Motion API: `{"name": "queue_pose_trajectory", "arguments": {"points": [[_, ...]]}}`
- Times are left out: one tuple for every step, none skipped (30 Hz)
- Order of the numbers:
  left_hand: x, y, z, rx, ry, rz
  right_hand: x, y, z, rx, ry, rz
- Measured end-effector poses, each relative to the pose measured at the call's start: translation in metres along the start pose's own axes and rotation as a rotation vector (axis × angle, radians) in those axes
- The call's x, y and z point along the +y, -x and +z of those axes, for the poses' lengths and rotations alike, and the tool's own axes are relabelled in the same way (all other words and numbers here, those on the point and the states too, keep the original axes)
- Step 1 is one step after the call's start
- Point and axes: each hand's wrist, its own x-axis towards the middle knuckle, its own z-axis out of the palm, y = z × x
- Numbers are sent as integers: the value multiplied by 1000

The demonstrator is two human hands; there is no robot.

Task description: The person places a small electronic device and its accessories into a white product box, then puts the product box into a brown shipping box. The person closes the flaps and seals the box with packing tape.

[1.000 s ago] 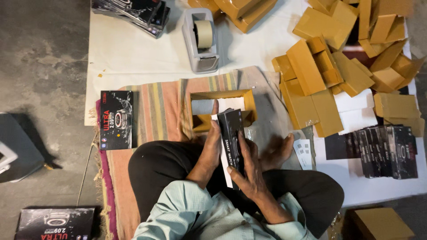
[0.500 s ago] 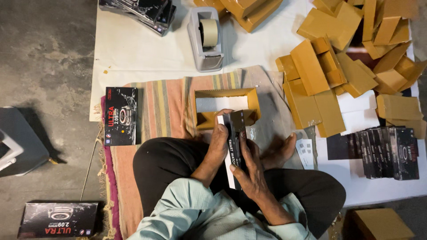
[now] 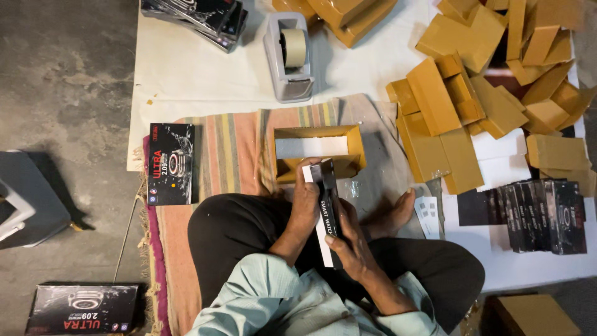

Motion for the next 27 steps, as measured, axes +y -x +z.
{"name": "queue_pose_trajectory", "arguments": {"points": [[3, -1, 0, 4, -23, 1, -1, -2, 1, -1, 7, 7], [7, 1, 1, 10, -48, -4, -3, -1, 3, 3, -5, 36], [10, 2, 1, 16, -72, -9, -3, -2, 4, 7, -17, 65], [14, 3, 2, 16, -46, -41, -4, -2, 5, 12, -26, 96], [16, 5, 4, 16, -19, -74, -5, -2, 5, 12, -5, 75], [19, 5, 5, 14, 7, -104, -6, -2, 4, 13, 17, 52], [20, 4, 7, 31, 2, -135, -7, -2, 3, 14, 39, 29], [23, 4, 7, 50, -5, -169, -8, -2, 2, -10, 58, 41], [25, 4, 8, 70, -11, -204, -9, -2, 0, -34, 77, 53], [26, 1, 8, 75, 9, -182, -10, -5, -3, -51, 99, 59], [28, -3, 9, 81, 30, -161, -11, -8, -6, -78, 124, 32], [30, -4, 9, 88, 50, -142, -12, -9, -8, -106, 149, 8], [31, -5, 8, 96, 120, -150, -13, -9, -10, -135, 173, -16], [33, -7, 7, 103, 189, -159, -15, -8, -10, -102, 175, -39], [35, -8, 5, 110, 258, -168, -18, -7, -9, -70, 177, -62], [38, -10, 4, 84, 285, -166, -20, -9, -9, -38, 182, -94], [42, -12, 3, 58, 313, -164, -22, -11, -8, -30, 212, -42], [45, -11, 2, 36, 340, -167, -25, -9, -6, -25, 239, 17], [46, -11, 2, 54, 349, -195, -27, -8, -6, -20, 266, 76], [46, -10, 3, 67, 361, -231, -29, -6, -7, -11, 289, 82], [46, -10, 4, 81, 372, -267, -29, -5, -10, -2, 311, 89], [44, -12, 4, 89, 373, -292, -29, -6, -13, 9, 334, 93], [43, -13, 1, 97, 374, -317, -28, -8, -20, -19, 376, 75], [42, -14, -1, 107, 375, -343, -25, -10, -30, -50, 416, 58], [40, -12, -4, 138, 283, -383, -23, -10, -39, -81, 457, 42], [40, -11, -7, 167, 188, -418, -20, -11, -48, -18, 618, -32], [40, -10, -9, 196, 93, -453, -17, -11, -56, 46, 778, -106]]}}
